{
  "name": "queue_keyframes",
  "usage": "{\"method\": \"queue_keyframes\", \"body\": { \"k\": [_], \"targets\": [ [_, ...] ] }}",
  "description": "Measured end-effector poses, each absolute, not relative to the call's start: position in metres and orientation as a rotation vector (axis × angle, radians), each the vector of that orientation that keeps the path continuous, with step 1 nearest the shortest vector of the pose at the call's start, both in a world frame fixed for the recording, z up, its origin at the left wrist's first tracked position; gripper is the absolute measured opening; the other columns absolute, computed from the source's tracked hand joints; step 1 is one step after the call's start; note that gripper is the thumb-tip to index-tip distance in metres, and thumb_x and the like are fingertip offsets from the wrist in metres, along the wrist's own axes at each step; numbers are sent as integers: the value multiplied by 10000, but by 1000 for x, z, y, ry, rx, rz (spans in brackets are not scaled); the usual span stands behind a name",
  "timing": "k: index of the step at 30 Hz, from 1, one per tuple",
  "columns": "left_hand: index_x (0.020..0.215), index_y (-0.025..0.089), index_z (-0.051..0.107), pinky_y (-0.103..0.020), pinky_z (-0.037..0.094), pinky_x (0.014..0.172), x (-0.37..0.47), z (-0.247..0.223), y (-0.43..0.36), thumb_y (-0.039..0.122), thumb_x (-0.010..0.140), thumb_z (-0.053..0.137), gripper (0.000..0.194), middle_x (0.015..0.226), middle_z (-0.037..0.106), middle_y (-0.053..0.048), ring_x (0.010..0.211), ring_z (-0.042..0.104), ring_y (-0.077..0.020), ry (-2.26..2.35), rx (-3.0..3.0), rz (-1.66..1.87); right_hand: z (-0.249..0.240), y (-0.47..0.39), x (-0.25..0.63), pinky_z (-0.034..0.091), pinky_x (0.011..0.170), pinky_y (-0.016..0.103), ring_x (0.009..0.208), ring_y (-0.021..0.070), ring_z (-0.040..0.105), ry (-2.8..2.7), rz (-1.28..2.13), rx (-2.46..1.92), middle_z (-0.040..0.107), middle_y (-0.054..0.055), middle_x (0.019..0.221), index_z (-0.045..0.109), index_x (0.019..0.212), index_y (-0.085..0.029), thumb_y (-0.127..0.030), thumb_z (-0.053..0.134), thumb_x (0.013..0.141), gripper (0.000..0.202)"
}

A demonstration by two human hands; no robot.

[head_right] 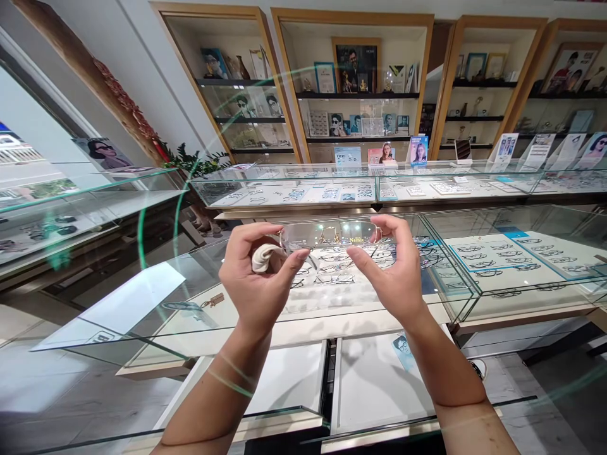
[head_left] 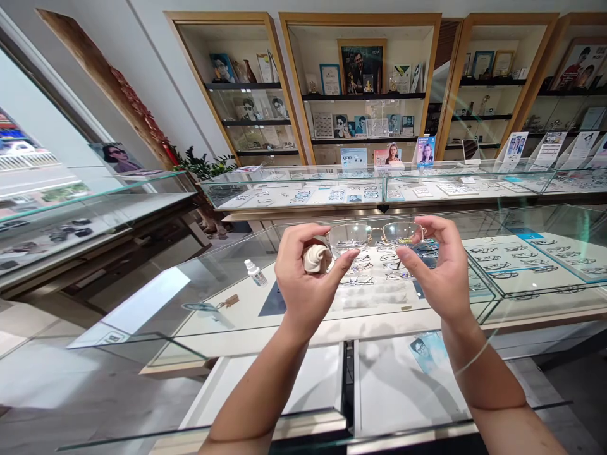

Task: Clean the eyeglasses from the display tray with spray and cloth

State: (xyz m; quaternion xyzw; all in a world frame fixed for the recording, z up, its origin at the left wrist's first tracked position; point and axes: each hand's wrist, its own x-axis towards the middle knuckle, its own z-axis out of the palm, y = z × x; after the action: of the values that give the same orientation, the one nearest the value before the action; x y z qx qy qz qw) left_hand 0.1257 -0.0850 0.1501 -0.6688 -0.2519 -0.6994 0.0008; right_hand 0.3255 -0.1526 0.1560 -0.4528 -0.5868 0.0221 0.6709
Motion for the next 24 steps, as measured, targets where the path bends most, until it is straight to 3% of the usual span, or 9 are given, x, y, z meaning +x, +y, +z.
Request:
{"method": "queue_keyframes", "body": {
  "k": [24],
  "targets": [
    [1097,223,704,-349,556,788,124,151,-85,422,844,899,376,980,643,-45,894,627,-195,-750,-2010,-2115,158,-152,329,578,1028,496,1090,262,691,-1351,-12,-1062,729,57,1171,723,1220,-299,-414,809,914,338]
  ]
}}
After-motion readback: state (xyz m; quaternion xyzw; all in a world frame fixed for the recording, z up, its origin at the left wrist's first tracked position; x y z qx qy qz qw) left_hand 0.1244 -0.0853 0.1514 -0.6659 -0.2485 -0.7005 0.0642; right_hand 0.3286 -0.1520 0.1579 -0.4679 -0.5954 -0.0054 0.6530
